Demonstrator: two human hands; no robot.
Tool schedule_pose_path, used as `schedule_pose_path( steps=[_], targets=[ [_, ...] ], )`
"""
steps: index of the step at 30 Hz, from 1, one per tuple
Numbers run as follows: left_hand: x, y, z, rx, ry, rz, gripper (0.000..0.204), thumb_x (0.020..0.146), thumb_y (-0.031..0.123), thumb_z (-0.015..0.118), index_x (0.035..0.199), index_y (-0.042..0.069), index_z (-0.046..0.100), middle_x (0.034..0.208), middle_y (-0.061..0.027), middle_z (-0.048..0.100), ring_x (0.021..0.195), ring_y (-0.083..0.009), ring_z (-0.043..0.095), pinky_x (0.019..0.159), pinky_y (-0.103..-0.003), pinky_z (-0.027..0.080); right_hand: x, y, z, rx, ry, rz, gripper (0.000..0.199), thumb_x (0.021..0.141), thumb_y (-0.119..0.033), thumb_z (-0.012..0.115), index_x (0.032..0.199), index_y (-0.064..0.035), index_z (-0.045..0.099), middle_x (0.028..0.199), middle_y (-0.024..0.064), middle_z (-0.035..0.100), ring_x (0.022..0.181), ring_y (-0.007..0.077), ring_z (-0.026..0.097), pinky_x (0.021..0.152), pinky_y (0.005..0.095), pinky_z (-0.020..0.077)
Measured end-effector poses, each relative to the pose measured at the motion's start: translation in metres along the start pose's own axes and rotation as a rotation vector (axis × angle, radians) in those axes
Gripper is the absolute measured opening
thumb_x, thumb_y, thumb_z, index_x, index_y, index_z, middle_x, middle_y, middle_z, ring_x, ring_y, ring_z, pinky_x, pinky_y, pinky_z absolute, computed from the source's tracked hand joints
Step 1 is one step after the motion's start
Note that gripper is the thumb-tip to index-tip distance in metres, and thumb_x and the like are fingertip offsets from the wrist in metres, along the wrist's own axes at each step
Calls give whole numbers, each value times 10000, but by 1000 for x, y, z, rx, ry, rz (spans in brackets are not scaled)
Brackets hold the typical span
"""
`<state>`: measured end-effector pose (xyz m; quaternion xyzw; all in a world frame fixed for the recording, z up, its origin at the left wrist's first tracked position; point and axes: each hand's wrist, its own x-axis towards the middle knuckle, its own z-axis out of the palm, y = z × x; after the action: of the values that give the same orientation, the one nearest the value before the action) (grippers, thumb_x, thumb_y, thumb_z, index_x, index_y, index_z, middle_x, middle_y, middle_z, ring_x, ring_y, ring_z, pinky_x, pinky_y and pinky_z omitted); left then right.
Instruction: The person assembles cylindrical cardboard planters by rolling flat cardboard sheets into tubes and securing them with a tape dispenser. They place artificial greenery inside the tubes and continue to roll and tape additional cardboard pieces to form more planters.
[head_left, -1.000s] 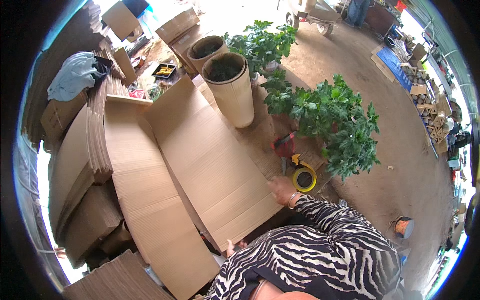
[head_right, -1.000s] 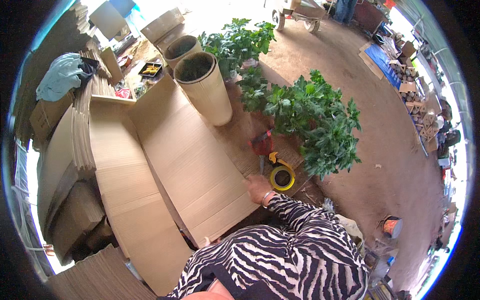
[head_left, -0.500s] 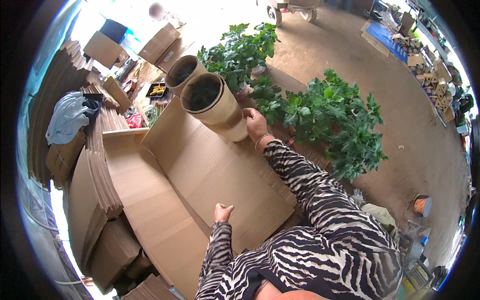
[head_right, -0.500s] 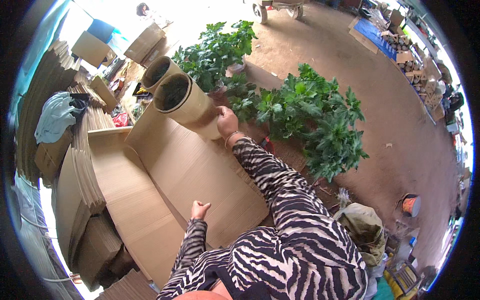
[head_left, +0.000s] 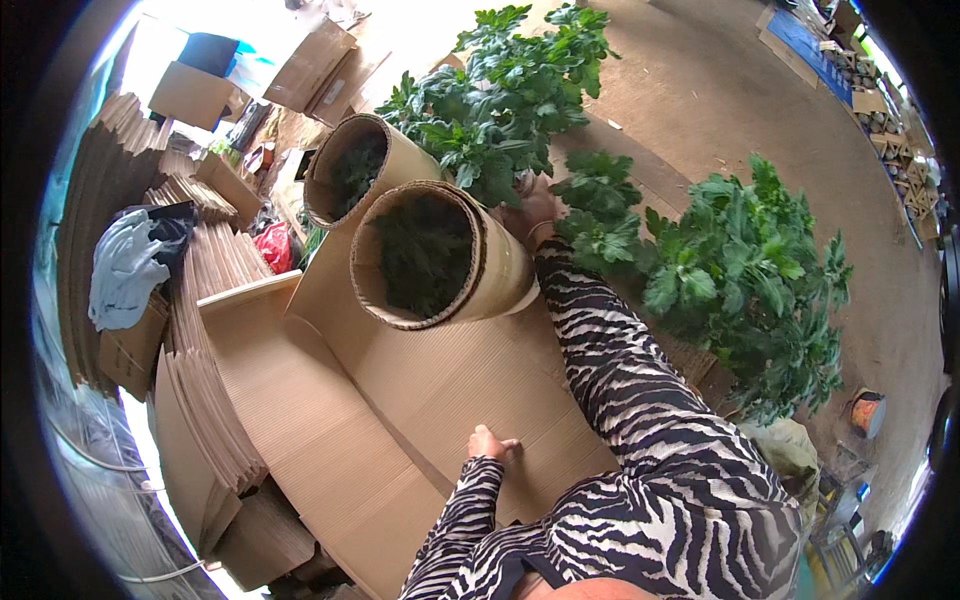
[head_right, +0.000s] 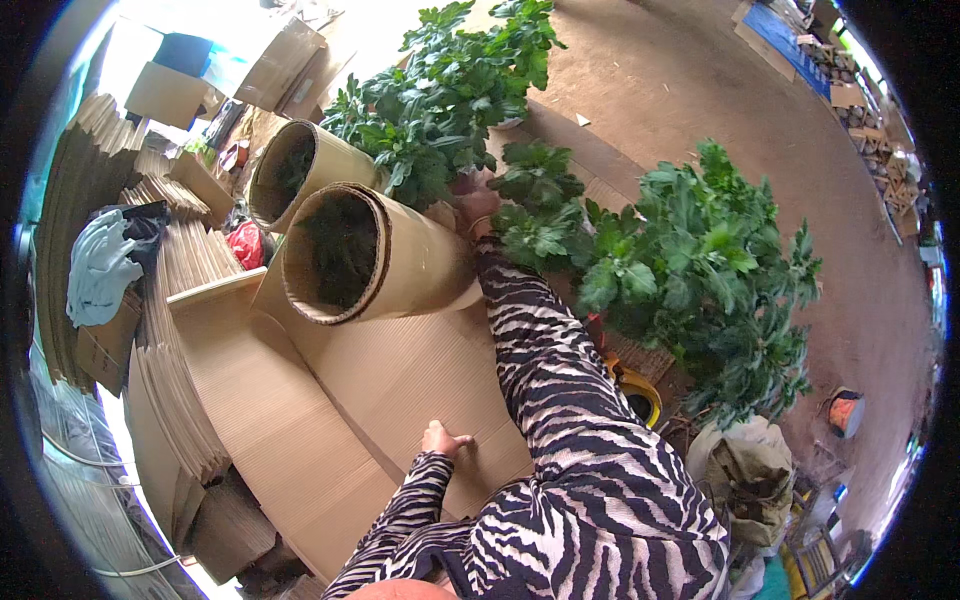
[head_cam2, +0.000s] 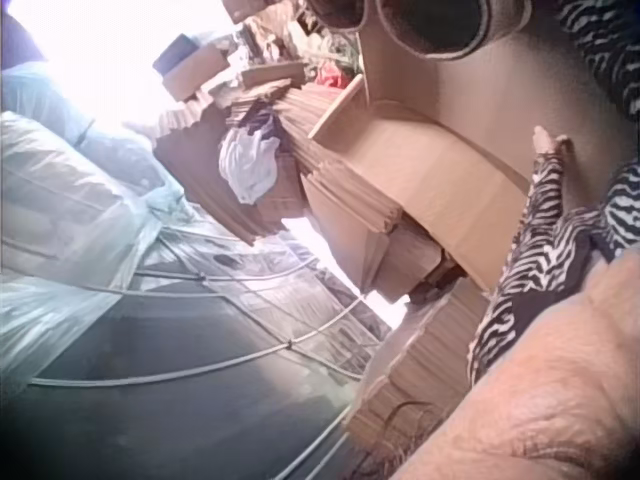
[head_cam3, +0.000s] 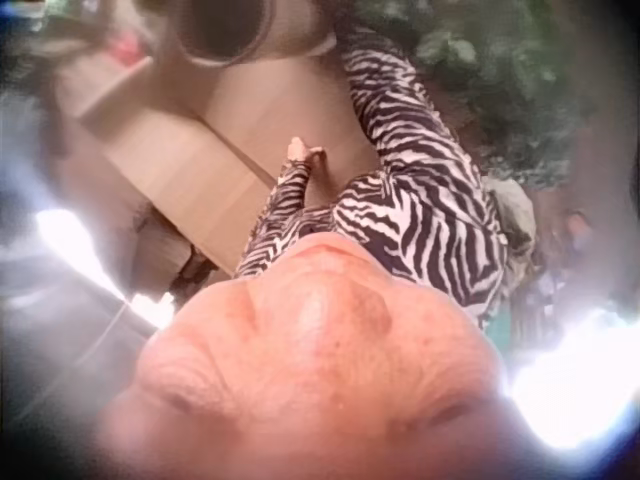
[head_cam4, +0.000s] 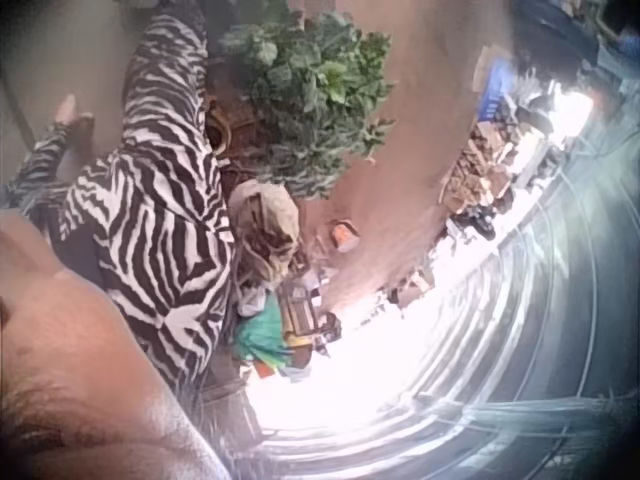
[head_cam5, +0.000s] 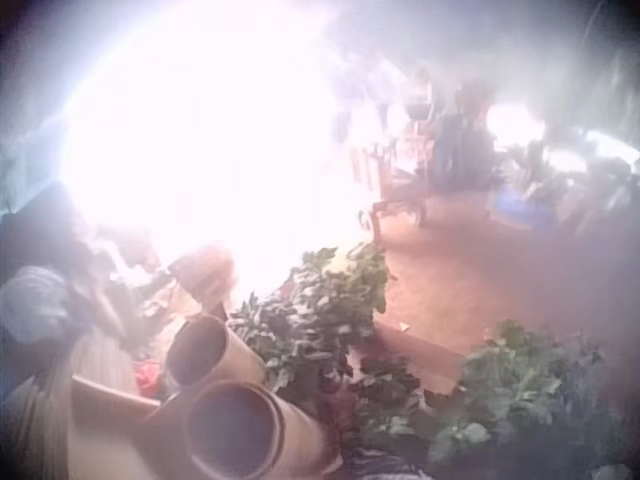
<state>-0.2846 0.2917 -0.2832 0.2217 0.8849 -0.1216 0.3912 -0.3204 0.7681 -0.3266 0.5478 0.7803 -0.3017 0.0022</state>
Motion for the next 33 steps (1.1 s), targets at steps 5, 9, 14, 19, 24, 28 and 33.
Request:
schedule_pose_path(
  steps=[5,9,14,19,24,28,33],
  targets=[
    [3,-5,3,11,11,15,784,571,488,889,1018,-53,541,985,-267,662,954,-386,663,819,-434,557,27,-21,2,189,133,-1,491,851,-418,619,1250,-133,596,1164,114,635,1109,290,563,913,454,483],
    [4,-5,2,13,20,38,779,565,485,893,999,-58,540,961,-268,663,921,-388,670,805,-434,560,33,-14,7,204,145,24,495,850,-412,624,1253,-127,590,1168,113,633,1109,289,564,917,453,481],
    [2,-4,1,-2,13,29,769,567,474,895,991,-61,541,952,-269,662,903,-391,672,795,-428,561,40,-11,6,211,145,38,500,850,-405,630,1257,-118,583,1173,112,630,1110,287,565,922,451,478],
    [-2,-4,-1,-49,39,39,781,555,473,898,984,-72,540,920,-286,662,884,-412,665,773,-449,551,49,-10,2,209,145,26,505,849,-398,636,1260,-110,575,1178,111,627,1110,285,565,928,449,476],
    [-6,1,-4,-43,29,26,723,575,413,906,990,-56,545,952,-266,656,917,-381,667,798,-418,557,55,-8,-1,200,150,15,511,849,-390,641,1264,-101,568,1183,110,624,1111,283,566,933,448,473],
    [-6,2,-5,-38,33,24,734,575,428,901,997,-55,543,961,-256,649,909,-381,662,804,-422,552,58,-5,-7,195,156,12,516,848,-385,646,1267,-95,562,1186,110,621,1111,281,567,937,446,471],
    [-3,-6,4,-38,68,78,779,552,481,895,961,-80,541,908,-274,657,868,-400,666,761,-435,550,58,-1,-14,186,161,10,522,848,-377,652,1271,-86,555,1191,109,618,1112,279,567,942,445,468]
  ],
)
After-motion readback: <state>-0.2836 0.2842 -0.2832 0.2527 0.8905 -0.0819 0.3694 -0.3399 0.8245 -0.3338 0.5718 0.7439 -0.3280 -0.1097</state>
